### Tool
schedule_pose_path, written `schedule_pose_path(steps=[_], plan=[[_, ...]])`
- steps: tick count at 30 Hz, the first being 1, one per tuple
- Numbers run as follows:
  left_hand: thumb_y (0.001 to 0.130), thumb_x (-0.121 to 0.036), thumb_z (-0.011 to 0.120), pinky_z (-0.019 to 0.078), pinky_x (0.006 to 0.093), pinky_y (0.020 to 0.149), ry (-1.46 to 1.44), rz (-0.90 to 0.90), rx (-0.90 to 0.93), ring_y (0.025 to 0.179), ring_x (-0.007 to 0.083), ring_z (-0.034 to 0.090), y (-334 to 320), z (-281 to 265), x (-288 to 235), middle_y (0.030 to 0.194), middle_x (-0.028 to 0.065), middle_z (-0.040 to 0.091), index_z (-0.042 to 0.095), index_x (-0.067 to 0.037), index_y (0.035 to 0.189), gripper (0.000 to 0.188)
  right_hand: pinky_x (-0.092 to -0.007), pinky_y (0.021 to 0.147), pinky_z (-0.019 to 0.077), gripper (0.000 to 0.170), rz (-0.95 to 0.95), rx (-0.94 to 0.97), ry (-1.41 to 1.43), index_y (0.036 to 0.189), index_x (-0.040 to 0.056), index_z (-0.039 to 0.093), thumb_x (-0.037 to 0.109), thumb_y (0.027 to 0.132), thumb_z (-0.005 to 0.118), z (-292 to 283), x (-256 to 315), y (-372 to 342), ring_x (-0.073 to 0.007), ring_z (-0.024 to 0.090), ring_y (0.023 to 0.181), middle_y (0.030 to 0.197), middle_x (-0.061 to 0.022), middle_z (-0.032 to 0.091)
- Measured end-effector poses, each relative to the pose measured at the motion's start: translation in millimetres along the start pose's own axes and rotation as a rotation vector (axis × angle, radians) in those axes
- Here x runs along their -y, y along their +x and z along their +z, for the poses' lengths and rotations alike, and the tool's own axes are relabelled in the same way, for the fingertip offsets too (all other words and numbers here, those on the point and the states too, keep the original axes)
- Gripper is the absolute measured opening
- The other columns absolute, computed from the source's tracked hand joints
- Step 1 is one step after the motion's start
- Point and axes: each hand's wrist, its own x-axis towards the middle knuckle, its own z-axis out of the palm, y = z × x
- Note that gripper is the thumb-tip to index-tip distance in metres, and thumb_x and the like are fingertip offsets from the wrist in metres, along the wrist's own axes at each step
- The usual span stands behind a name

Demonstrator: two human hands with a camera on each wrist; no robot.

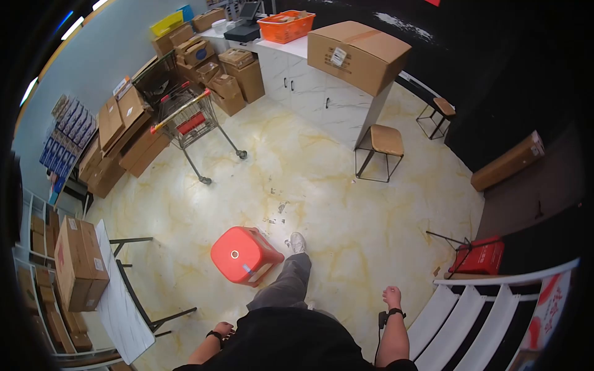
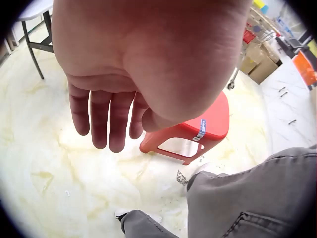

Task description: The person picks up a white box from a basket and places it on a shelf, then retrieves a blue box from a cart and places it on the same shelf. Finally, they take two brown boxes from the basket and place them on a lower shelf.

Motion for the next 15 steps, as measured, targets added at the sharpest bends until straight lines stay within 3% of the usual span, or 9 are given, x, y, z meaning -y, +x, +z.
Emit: schedule_pose_path(steps=[6,7,8,11,13,15], plan=[[0.094,-0.021,0.051,0.0525,0.0396,0.059,-0.127,-0.043,0.042,0.074,0.0223,0.069,62,30,-125,0.093,0.0109,0.074,0.069,-0.002,0.101,0.027,-0.0338,0.068,0.0546,0.024,-0.072,0.216,-0.313,0.113,0.0084,0.059,0.026,0.097,0.058,61,138,46,-0.0183,0.066,0.085,0.100,-0.0078,0.068],[0.093,-0.020,0.051,0.0527,0.0402,0.058,-0.172,-0.037,0.042,0.074,0.0226,0.070,58,24,-158,0.093,0.0112,0.075,0.070,-0.001,0.100,0.028,-0.0343,0.070,0.0548,0.026,0.008,0.232,-0.321,0.116,0.0083,0.059,0.026,0.097,0.058,68,158,51,-0.0186,0.066,0.086,0.101,-0.0079,0.068],[0.093,-0.021,0.051,0.0534,0.0399,0.060,-0.041,0.011,0.059,0.075,0.0223,0.070,57,19,-196,0.093,0.0114,0.075,0.070,-0.002,0.100,0.029,-0.0348,0.071,0.0550,0.027,0.088,0.245,-0.326,0.118,0.0083,0.059,0.026,0.097,0.058,74,181,58,-0.0189,0.067,0.087,0.101,-0.0079,0.068],[0.089,-0.024,0.053,0.0551,0.0397,0.069,0.250,0.272,-0.012,0.079,0.0233,0.072,76,-21,-331,0.092,0.0137,0.074,0.072,-0.003,0.100,0.030,-0.0350,0.072,0.0549,0.029,0.045,0.262,-0.326,0.120,0.0083,0.059,0.025,0.097,0.058,93,233,102,-0.0187,0.067,0.086,0.101,-0.0078,0.068],[0.088,-0.027,0.057,0.0538,0.0408,0.082,0.268,0.502,-0.251,0.088,0.0331,0.070,104,-47,-407,0.095,0.0200,0.072,0.070,-0.002,0.102,0.032,-0.0346,0.071,0.0549,0.028,0.000,0.235,-0.325,0.119,0.0084,0.060,0.025,0.097,0.058,104,271,119,-0.0184,0.066,0.086,0.100,-0.0076,0.068],[0.089,-0.028,0.058,0.0533,0.0409,0.083,0.089,0.632,-0.298,0.092,0.0336,0.069,91,-84,-488,0.098,0.0200,0.071,0.067,-0.001,0.107,0.034,-0.0342,0.071,0.0548,0.026,-0.050,0.214,-0.307,0.118,0.0086,0.061,0.024,0.096,0.058,125,305,136,-0.0181,0.066,0.085,0.100,-0.0074,0.068]])
